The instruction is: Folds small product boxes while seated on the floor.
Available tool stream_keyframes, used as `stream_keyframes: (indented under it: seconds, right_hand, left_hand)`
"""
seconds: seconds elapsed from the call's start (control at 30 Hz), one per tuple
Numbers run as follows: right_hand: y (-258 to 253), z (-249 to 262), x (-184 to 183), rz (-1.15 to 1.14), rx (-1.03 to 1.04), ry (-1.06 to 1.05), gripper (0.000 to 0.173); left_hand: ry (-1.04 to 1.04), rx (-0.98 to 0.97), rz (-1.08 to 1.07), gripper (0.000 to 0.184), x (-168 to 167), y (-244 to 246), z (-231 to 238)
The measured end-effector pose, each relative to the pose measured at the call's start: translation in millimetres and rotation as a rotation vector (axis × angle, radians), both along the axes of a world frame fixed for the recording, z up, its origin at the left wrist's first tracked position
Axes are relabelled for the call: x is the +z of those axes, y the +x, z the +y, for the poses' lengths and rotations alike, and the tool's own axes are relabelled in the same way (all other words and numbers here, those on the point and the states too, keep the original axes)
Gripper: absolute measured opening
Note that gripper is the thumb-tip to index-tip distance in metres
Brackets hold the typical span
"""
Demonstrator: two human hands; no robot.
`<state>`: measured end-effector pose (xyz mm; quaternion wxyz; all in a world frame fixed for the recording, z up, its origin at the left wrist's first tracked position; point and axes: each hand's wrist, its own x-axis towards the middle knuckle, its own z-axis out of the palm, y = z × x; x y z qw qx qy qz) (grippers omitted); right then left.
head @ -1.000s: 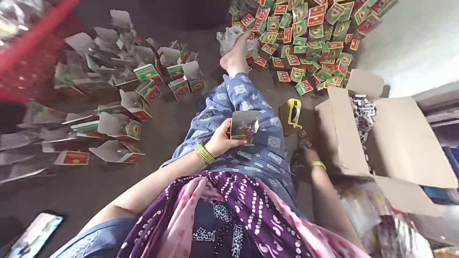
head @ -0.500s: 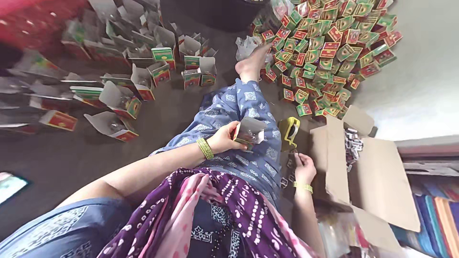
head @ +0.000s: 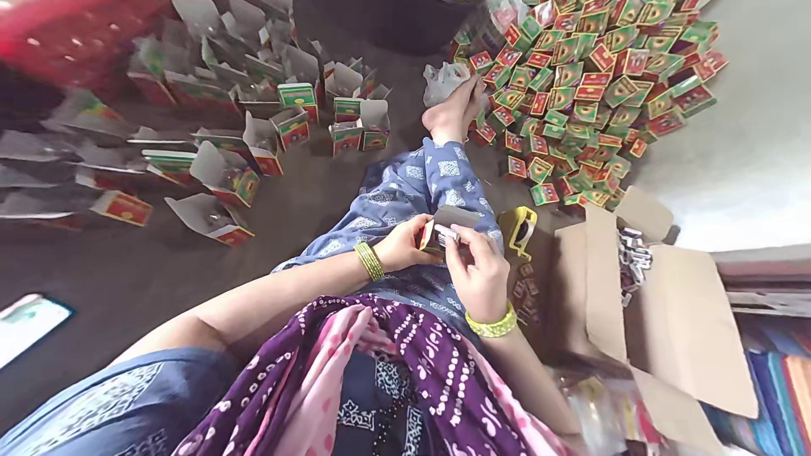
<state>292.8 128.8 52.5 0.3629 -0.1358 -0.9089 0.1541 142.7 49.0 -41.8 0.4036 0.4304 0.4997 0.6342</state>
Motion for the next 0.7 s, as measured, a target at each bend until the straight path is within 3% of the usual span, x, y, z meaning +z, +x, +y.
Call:
stream_keyframes:
  seconds: [0.13, 0.27, 0.43, 0.53, 0.7]
  right_hand:
    - [0, 6, -4, -0.002, 0.007, 0.123, 0.024]
    - [-3, 11, -8, -0.148, -0.051, 0.206, 0.02]
    - [-13, 6, 1, -0.245, -0.177, 0.143, 0.031]
    - [-16, 4, 5, -0.331, -0.225, 0.109, 0.048]
    - [-8, 11, 3, -0.317, -0.265, 0.085, 0.044]
  left_hand:
    - [0.001, -0.001, -0.004, 0.072, 2, -1, 0]
    - [-0.009, 0.006, 0.034, 0.068, -1, 1, 3]
    - [0.01, 0.01, 0.15, 0.066, 0, 2, 1]
    - [-0.003, 0.02, 0.18, 0.068, 2, 1, 1]
    - [-0.027, 0.013, 0.151, 0.07, 2, 2, 4]
